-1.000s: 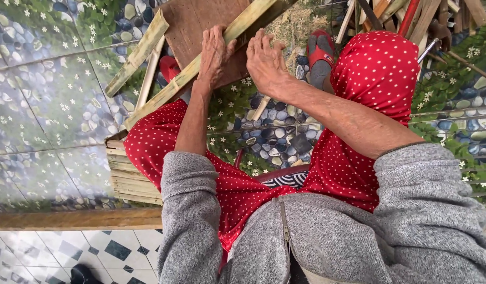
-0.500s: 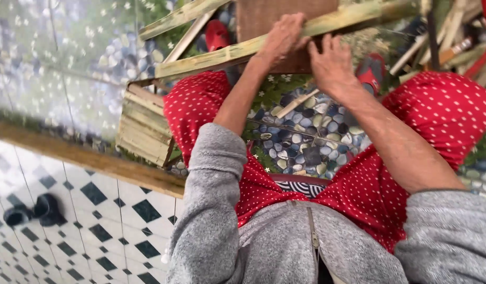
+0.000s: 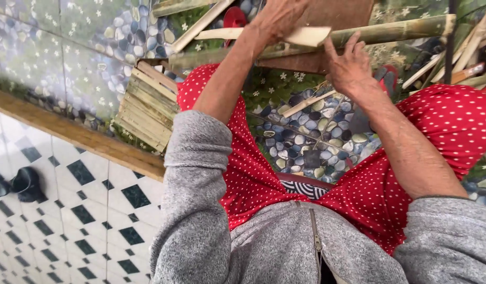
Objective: A person is sitting on the floor and using a hand saw to cut a bamboo stalk into smaller pieces.
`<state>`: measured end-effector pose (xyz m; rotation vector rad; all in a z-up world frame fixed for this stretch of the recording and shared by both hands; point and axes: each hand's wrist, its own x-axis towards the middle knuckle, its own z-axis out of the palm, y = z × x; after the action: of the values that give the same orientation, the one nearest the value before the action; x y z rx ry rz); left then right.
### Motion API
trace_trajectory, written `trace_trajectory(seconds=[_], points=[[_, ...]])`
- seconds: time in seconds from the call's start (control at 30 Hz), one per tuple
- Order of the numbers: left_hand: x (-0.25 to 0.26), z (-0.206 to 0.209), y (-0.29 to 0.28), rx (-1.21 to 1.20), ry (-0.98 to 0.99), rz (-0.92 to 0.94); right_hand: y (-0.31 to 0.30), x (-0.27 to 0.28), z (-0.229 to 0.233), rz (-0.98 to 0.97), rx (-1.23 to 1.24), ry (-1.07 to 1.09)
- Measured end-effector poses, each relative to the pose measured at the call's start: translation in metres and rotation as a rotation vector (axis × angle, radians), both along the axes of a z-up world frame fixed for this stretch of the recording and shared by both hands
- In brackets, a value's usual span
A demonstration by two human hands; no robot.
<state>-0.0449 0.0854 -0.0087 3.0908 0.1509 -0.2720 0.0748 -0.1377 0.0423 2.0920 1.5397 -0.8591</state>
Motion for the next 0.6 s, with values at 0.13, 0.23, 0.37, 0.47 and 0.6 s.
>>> trace_trajectory(seconds=[0.13,0.23,0.37,0.47,0.6], points=[[-0.003,-0.075,-0.025,-0.163,0.044,0.197,0.001,0.000,-0.015,-0.025,-0.053,0.002],[-0.004,-0.035,-0.045,0.230,-0.160,0.394,-0.002,-0.008,0.005,-0.085,-0.025,0.092],[0.003,-0.053,-0.049,0.183,-0.116,0.491,0.001,-0.004,0.007,-0.042,-0.070,0.087],[0.004,-0.090,-0.045,0.101,-0.055,0.540,0.001,-0.005,0.009,-0.031,-0.088,0.073],[-0.009,-0.079,-0.032,-0.171,0.355,0.311,-0.001,-0.002,0.004,-0.006,-0.099,0.054]])
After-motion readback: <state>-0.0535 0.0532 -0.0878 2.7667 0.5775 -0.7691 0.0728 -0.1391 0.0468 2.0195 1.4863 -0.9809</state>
